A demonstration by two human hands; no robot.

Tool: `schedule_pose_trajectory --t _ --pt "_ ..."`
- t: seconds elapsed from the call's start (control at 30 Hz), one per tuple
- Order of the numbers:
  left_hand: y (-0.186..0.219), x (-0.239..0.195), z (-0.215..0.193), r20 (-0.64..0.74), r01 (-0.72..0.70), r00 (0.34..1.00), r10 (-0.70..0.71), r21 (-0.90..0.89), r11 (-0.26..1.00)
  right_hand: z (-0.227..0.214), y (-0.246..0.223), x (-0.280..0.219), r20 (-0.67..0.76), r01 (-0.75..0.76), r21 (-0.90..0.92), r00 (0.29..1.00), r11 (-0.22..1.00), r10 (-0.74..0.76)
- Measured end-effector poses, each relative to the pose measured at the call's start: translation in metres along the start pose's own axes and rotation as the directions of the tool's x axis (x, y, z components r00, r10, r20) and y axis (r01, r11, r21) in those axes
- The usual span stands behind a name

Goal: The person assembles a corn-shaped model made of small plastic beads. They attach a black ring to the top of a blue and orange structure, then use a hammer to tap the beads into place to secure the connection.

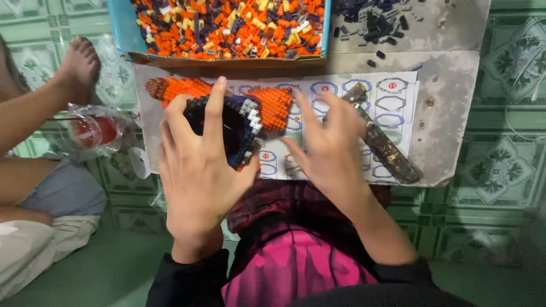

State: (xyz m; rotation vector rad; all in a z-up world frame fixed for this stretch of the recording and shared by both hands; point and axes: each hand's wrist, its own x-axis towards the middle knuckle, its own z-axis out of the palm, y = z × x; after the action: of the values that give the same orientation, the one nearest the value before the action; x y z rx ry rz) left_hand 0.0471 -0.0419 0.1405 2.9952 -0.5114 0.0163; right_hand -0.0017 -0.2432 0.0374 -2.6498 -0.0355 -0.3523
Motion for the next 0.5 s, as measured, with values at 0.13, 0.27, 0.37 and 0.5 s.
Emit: schedule_pose_trajectory --t 0.13,0.27,0.37,0.5 --pt "0.000 0.000 -0.002 0.012 0.023 1.000 -0.022 -0.078 0.997 0.045 -0.001 0.033 0.223 -0.002 0.135 0.974 0.991 -0.028" --pt "0.003 0.001 -0.006 -0.021 0.032 0.999 -0.036 -0.160 0.987 0.061 0.006 0.042 0.305 -0.083 0.179 0.952 0.980 0.025" --pt "-0.009 -0.003 -0.006 -0.058 -0.029 0.998 0.016 -0.228 0.973 0.050 0.003 0.042 0.310 -0.171 0.399 0.950 0.901 0.043" --pt "-0.020 -0.010 -0.022 -0.045 0.013 0.999 -0.030 -0.334 0.942 0.023 -0.002 0.045 0.237 -0.132 0.566 0.971 0.814 -0.008"
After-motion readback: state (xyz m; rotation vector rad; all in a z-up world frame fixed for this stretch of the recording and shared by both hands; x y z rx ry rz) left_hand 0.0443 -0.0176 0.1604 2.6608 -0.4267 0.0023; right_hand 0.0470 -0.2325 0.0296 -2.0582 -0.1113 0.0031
